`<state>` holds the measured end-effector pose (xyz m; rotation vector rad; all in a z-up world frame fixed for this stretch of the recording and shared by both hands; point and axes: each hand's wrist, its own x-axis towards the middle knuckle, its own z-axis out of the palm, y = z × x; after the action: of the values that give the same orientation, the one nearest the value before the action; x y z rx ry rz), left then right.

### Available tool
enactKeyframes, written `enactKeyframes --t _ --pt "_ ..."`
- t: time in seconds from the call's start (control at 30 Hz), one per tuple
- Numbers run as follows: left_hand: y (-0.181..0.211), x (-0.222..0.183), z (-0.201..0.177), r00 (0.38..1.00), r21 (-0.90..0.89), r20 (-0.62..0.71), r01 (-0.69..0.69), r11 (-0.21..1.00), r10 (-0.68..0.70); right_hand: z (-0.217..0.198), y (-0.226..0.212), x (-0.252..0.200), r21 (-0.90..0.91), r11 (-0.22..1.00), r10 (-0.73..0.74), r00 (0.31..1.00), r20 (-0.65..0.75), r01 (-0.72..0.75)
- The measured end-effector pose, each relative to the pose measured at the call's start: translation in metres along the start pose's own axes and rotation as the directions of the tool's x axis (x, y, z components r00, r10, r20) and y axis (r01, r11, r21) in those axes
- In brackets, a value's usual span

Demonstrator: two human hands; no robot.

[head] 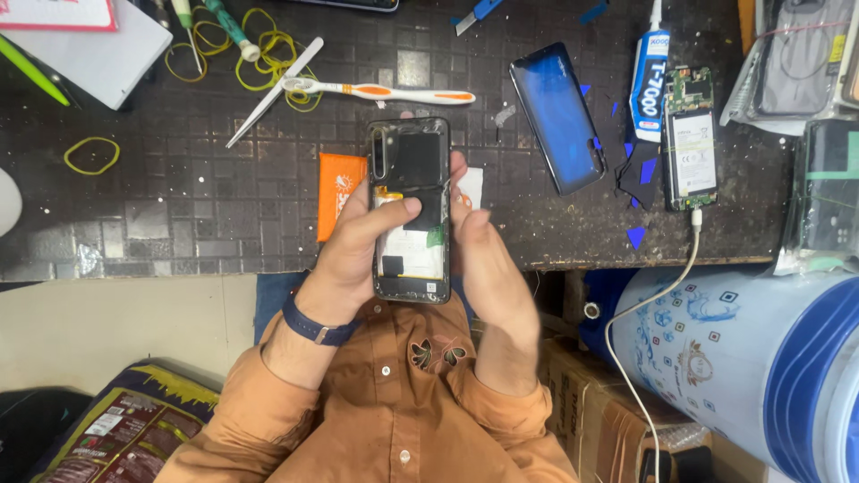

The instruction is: The person cleans the back of a disassembled smartphone with a toothbrush, then applies a protective film to the back cover. They use a metal tool to smooth the film and remove bubbles. The phone remains open with internal components visible.

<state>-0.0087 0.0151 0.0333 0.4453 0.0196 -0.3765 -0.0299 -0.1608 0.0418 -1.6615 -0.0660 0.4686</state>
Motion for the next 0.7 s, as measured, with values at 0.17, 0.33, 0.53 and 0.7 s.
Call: enactKeyframes --t 0.17,0.33,0.53,0.7 --pt "0.001 -0.002 0.001 0.999 -0.048 -0.046 -0.017 0.999 0.015 0.0 -0.028 -0.01 -0.151 0.987 -0.095 0.958 -0.269 0.056" --pt "-0.008 0.001 -0.006 0.993 0.178 0.0 -0.116 0.977 0.117 0.018 -0.039 0.002 -0.605 0.758 -0.527 0.775 -0.348 0.243" --pt "-0.021 -0.002 -0.021 0.986 0.32 -0.08 -0.114 0.941 0.146 0.024 -0.038 0.014 -0.452 0.883 -0.36 0.802 -0.477 0.128" --pt "-0.023 -0.001 -0.021 0.985 0.377 -0.098 -0.096 0.921 0.143 0.023 -0.031 0.015 -0.594 0.79 -0.474 0.765 -0.436 0.151"
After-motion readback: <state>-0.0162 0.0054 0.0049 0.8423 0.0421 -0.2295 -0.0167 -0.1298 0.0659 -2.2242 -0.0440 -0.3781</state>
